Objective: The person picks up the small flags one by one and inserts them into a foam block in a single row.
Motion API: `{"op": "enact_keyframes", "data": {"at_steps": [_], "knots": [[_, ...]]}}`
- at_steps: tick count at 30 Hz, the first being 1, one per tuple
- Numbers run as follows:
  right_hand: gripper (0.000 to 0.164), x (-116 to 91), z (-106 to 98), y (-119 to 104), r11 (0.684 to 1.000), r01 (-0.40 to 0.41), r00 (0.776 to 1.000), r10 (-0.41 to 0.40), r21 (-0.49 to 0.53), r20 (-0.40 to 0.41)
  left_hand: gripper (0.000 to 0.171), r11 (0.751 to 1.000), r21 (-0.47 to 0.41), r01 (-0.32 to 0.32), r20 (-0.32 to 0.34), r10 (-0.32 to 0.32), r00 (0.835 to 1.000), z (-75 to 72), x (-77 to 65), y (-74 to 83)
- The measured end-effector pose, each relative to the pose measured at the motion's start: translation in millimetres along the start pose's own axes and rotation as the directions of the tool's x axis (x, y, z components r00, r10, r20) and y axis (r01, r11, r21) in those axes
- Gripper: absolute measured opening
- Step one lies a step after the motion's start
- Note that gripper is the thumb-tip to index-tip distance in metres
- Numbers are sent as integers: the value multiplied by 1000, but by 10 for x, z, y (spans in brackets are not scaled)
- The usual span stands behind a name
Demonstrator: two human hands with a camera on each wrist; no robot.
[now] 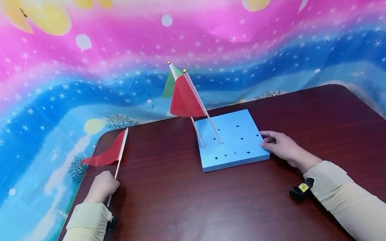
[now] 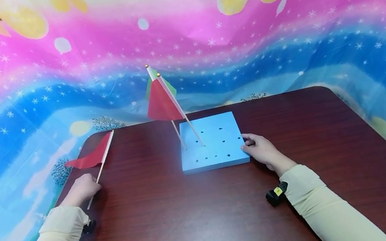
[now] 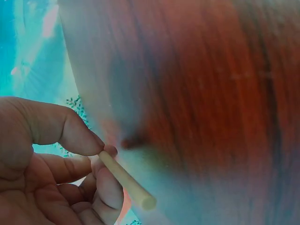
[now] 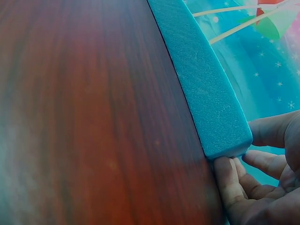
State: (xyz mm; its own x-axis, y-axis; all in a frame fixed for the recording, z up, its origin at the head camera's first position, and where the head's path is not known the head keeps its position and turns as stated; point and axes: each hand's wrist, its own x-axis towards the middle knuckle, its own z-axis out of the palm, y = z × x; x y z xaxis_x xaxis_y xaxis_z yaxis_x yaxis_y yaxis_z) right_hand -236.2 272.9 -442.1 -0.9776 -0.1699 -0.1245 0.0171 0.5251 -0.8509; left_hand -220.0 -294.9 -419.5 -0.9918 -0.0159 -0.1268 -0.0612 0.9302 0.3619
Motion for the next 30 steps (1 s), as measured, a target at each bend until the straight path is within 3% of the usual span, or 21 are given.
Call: {"op": "enact_keyframes", "data": {"at_steps": [6, 13, 20, 23, 30], "knots": [[59, 8, -2, -3, 1000, 10, 1000, -10, -2, -2, 26, 999, -40, -14, -31, 13, 999, -5, -30, 45], [59, 7, 5, -3, 1000, -2, 1000, 2, 3, 0, 1, 995, -90, -43, -90, 35, 995, -81, -92, 317], [59, 4, 13, 5, 1000, 4, 1000, -4, 4, 4, 15, 984, -161, -76, -100, 60, 993, -100, -102, 530], [59, 6, 9, 8, 1000, 6, 1000, -6, 4, 2, 19, 953, -288, -90, -112, 60, 992, -106, -103, 622], [59, 5, 2, 6, 1000, 8, 1000, -8, 3, -4, 19, 823, -536, -190, -178, 110, 978, -118, -99, 799]]}}
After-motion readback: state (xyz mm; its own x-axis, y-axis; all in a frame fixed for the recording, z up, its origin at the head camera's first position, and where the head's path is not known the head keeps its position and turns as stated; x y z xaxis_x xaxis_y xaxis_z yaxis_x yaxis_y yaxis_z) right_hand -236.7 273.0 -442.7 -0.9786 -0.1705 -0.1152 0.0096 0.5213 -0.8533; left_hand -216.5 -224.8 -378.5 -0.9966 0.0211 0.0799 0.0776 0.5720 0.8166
